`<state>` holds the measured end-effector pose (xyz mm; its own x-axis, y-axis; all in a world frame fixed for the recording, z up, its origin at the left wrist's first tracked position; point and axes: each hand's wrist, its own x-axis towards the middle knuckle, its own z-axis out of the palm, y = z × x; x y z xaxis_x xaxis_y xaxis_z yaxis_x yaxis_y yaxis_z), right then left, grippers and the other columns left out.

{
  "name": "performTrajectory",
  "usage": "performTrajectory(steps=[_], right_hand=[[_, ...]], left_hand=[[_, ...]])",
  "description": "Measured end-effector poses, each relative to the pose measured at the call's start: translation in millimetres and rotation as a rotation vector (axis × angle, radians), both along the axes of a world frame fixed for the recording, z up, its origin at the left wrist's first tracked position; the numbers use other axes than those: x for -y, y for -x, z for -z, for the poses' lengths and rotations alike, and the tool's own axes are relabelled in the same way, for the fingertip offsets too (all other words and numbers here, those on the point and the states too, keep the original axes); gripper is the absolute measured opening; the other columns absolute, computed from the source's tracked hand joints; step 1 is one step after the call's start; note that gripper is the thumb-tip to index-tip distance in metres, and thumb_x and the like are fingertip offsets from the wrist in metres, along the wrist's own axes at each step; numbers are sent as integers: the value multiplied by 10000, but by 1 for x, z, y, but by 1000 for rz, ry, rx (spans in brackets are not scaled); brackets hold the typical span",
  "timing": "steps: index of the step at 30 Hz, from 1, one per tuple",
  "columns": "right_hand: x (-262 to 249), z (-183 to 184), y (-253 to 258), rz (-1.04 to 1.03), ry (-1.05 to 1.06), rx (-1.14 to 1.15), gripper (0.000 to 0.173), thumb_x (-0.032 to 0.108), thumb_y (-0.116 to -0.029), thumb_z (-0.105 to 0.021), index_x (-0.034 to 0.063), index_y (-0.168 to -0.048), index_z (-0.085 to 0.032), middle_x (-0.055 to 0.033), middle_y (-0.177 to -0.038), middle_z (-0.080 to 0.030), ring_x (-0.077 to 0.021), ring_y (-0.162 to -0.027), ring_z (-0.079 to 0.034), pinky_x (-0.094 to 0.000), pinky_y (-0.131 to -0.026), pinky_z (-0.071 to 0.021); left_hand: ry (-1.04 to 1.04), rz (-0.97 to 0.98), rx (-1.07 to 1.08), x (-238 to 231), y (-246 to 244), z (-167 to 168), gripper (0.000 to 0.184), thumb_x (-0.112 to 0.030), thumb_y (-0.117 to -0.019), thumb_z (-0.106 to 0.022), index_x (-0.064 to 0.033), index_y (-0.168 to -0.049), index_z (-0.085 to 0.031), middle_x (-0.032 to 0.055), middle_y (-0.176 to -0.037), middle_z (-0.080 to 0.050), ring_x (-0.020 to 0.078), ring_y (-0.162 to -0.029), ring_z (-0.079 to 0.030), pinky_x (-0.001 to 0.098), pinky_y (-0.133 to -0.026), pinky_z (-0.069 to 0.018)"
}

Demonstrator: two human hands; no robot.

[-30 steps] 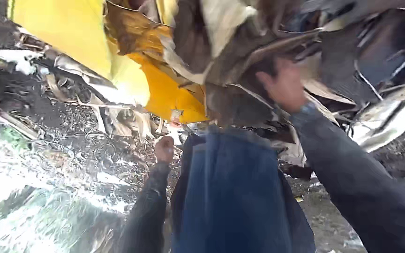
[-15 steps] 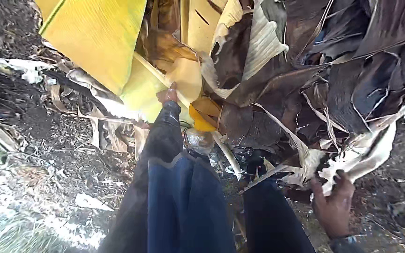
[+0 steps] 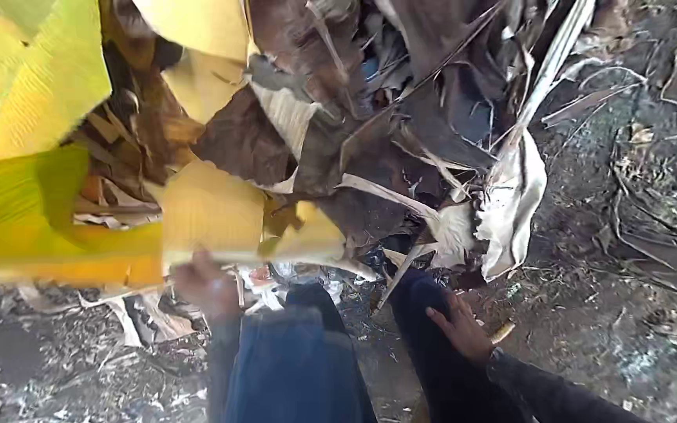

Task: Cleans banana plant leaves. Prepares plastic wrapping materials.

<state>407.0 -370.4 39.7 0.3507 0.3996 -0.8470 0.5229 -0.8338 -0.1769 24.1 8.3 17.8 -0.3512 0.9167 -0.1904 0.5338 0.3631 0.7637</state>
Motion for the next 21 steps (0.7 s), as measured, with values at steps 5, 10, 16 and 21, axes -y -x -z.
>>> performTrajectory(steps=[5, 10, 16, 21], right_hand=[[9, 6, -6, 59, 65, -73, 985, 792, -885, -485, 55, -1536, -425, -229, -1498, -500, -384, -1403, -469, -562, -1170, -379], [17, 15, -3, 18, 70, -58, 985, 823, -872, -458, 73, -1510, -463, -196, -1468, -536, -355, -1388, -491, -536, -1164, -400], [-90, -90, -12, 57, 313, -174, 618, 367, -1087, -479, -47, -1535, -376, -267, -1567, -410, -361, -1475, -391, -474, -1228, -286], [-121, -95, 3, -31, 400, -160, 575, 313, -1100, -466, -76, -1517, -394, -281, -1558, -421, -370, -1482, -384, -465, -1237, -262]], left_hand=[[-480, 299, 88, -17, -115, -170, 395, -138, -973, -698, 44, -1281, -531, -8, -1130, -709, 53, -1027, -694, 294, -888, -614], [-246, 604, -199, -130, -318, -117, 414, -356, -966, -667, 36, -1098, -686, 224, -1132, -674, 298, -1021, -684, 429, -895, -571], [47, 993, 197, -110, -390, -37, 494, -174, -1014, -622, 27, -1453, -520, 203, -1378, -625, 260, -1222, -653, 386, -1067, -529], [262, 805, 103, 71, -179, -22, 286, -190, -1029, -606, -13, -1235, -697, 137, -1132, -739, 210, -1029, -723, 414, -961, -585]])
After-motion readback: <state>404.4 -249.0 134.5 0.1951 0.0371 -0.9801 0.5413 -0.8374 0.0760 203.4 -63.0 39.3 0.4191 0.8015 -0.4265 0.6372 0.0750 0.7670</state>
